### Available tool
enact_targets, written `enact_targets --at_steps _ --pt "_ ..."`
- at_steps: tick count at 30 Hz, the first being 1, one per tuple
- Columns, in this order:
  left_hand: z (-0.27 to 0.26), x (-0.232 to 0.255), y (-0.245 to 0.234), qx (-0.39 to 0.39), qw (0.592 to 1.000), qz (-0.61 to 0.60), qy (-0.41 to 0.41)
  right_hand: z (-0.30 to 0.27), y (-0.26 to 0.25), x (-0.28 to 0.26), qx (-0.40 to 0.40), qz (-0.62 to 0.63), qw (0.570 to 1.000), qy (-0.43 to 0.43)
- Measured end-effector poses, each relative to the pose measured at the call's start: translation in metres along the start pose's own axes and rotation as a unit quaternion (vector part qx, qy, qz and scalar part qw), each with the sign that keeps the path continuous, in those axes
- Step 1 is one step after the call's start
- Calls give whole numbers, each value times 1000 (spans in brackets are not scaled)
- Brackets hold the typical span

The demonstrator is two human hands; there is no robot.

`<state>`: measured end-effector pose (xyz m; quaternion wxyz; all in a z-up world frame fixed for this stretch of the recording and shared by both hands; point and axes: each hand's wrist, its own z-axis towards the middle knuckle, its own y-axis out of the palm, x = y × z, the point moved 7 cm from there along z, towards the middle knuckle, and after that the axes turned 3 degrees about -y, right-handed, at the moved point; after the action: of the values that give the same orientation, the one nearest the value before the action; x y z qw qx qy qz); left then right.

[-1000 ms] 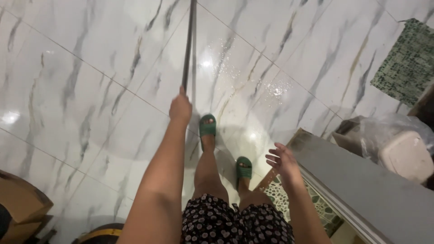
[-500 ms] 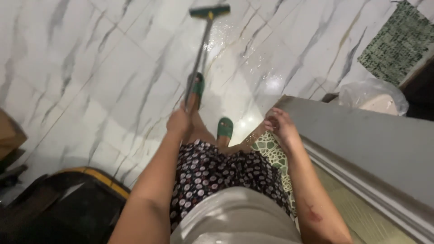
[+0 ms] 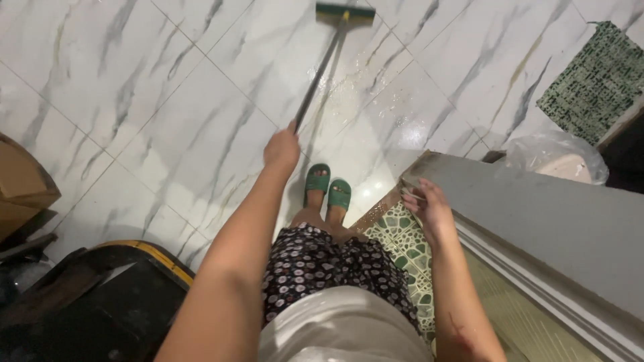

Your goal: Cleaning water off the bathroom and hallway floors using a squeegee.

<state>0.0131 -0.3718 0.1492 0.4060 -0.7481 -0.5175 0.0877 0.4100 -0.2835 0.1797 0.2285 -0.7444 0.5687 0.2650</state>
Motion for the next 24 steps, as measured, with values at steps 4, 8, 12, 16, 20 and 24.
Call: enact_targets --at_steps 4,8,12,16,20,24 --pt "66 34 1 15 1000 -26 -3 1 -20 18 30 22 999 4" --pt "134 48 15 37 997 -64 -23 -16 -25 18 62 22 998 17" --pt "147 63 16 23 997 -59 -43 -41 -24 7 107 -11 993 40" --pt "127 37 42 20 999 -36 -18 -42 -24 6 122 3 992 28" --pt "75 -29 78 7 1000 7 11 -35 -21 17 113 -19 993 31" --pt "-3 -102 91 -68 996 50 -21 -33 -2 1 88 -6 996 33"
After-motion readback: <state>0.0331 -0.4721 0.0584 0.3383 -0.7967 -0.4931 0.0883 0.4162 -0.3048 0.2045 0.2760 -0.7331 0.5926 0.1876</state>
